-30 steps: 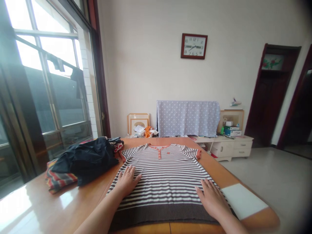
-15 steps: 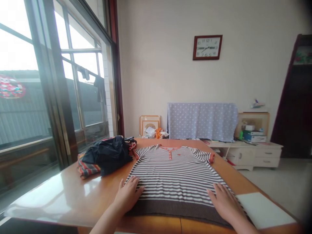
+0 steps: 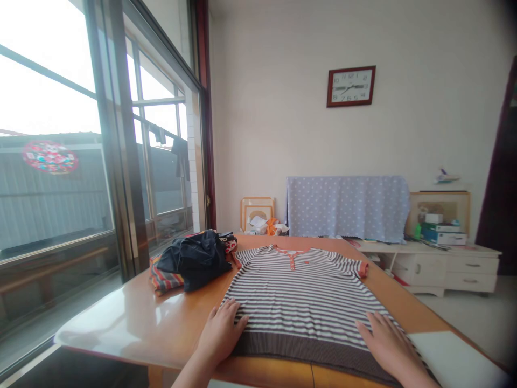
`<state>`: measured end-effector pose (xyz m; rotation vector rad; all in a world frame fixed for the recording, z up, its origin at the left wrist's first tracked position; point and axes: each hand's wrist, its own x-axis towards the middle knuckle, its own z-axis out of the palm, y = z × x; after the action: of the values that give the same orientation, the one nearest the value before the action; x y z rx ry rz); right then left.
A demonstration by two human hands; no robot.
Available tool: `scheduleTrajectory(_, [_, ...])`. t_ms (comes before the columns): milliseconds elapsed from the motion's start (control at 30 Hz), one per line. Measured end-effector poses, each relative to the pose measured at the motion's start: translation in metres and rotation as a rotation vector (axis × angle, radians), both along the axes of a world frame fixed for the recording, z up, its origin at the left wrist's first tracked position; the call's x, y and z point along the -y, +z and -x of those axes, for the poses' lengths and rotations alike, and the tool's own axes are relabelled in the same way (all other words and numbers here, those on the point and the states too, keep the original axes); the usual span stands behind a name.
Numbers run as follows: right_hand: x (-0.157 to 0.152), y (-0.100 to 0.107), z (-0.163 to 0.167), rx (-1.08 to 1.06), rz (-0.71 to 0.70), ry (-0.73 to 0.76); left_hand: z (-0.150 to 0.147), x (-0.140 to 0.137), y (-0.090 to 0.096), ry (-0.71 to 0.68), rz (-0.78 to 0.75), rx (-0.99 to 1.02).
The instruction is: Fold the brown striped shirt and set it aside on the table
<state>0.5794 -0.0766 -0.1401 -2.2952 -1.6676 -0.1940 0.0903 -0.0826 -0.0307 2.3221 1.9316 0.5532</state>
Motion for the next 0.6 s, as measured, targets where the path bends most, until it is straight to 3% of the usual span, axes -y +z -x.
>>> scheduleTrajectory(233, [-0.002,-0.005,-0.005,0.025,-0.021,0.024,0.0,0.002,-0.002,-0.009,-0.03,0.029])
scheduleTrajectory(600, [0.009,0.013,0.002,-0.013,-0.014,0.051,0.001,0.003,-0.005,-0.023,-0.071,0.037])
